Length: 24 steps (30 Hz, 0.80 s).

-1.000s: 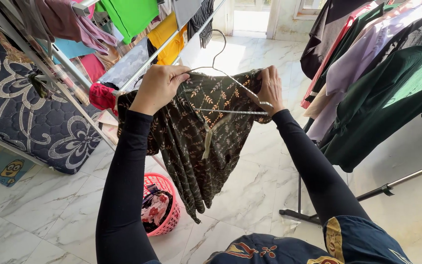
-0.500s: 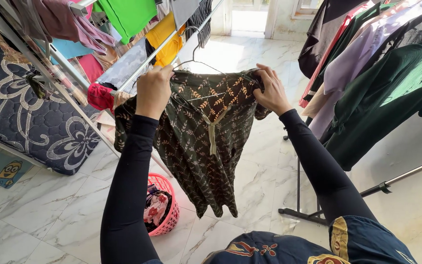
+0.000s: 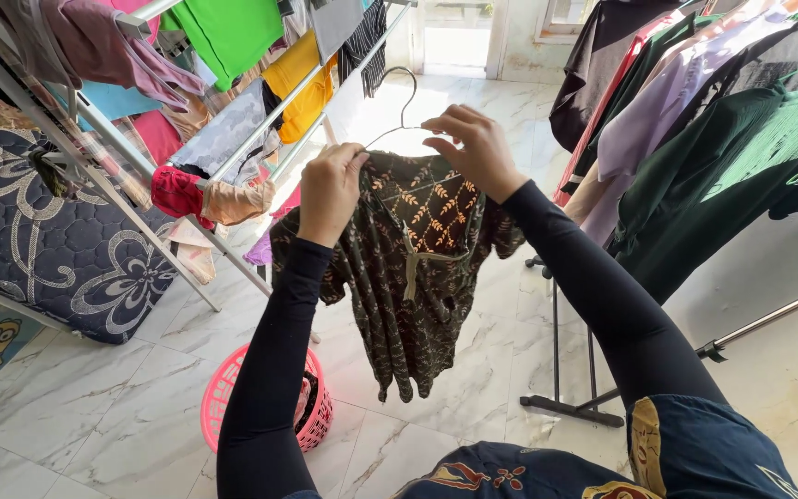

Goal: Hang various pieces of clothing from a laundry basket onto a drying rack using hangers.

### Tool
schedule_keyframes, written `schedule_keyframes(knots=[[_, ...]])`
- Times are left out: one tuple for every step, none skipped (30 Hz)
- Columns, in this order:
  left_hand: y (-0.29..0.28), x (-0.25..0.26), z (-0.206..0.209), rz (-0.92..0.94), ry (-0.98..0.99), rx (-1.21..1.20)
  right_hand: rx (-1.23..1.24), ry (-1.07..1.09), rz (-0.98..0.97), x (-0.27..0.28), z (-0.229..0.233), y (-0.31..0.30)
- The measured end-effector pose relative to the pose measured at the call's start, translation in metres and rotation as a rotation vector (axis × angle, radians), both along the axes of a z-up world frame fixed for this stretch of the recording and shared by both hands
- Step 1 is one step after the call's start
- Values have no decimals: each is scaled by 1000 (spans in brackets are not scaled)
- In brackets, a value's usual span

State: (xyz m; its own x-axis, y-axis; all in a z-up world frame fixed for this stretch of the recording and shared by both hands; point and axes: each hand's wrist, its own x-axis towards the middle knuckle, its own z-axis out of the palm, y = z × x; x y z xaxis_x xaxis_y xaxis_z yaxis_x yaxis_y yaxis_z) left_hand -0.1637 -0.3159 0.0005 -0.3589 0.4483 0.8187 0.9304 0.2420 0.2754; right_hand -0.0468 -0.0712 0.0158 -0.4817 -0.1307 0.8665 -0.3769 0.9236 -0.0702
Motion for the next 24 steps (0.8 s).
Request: schedule_keyframes(knots=[[-1, 4, 0, 0, 0, 2, 2, 0, 0, -1, 1, 0], [-3, 8, 0, 2, 16, 24, 27, -22, -9, -2, 1, -2], [-6, 13, 0, 4, 32, 46, 53, -44, -18, -4, 2, -3], [-6, 9, -3, 7, 31, 44, 52, -45, -15, -10, -4, 3], [-6, 5, -6, -36, 66, 55, 90, -39, -33, -17, -9, 9], [-5, 1, -7, -80, 103, 67, 130, -32, -52, -24, -12, 16], [-10, -7, 0, -79, 104, 68, 131, -31, -51, -34, -12, 31], [-15, -13, 5, -24, 116, -13, 158, -2, -46, -44, -14, 45], [-20, -19, 10, 29, 129, -94, 184, 28, -40, -53, -17, 59], [-25, -31, 14, 32, 129, -94, 184, 29, -38, -48, 2, 61], [-30, -44, 18, 150, 196, -183, 239, 40, -131, -43, 21, 64], [-35, -57, 23, 271, 264, -271, 293, 52, -224, -39, 41, 66], [-39, -57, 39, 275, 266, -271, 293, 56, -221, -38, 58, 69], [-41, -58, 55, 287, 355, -197, 299, 142, -196, -36, 76, 74], [-42, -58, 71, 298, 443, -123, 304, 227, -170, -35, 94, 78], [-44, -54, 80, 298, 442, -121, 306, 227, -170, -29, 99, 75], [-46, -49, 89, 268, 514, -43, 322, 362, -191, -23, 104, 71], [-48, -44, 96, 232, 585, 30, 337, 496, -214, -16, 105, 68], [-53, -49, 83, 227, 583, 28, 335, 493, -218, -20, 81, 82], [-56, -54, 72, 242, 618, -55, 323, 376, -232, -24, 58, 98], [-59, -60, 62, 257, 653, -139, 311, 258, -244, -28, 36, 114], [-61, -66, 45, 250, 659, -138, 309, 262, -252, -22, 28, 118], [-64, -73, 28, 246, 603, -192, 225, 174, -318, -16, 19, 122], [-63, -79, 10, 233, 547, -247, 140, 82, -389, -7, 10, 129]])
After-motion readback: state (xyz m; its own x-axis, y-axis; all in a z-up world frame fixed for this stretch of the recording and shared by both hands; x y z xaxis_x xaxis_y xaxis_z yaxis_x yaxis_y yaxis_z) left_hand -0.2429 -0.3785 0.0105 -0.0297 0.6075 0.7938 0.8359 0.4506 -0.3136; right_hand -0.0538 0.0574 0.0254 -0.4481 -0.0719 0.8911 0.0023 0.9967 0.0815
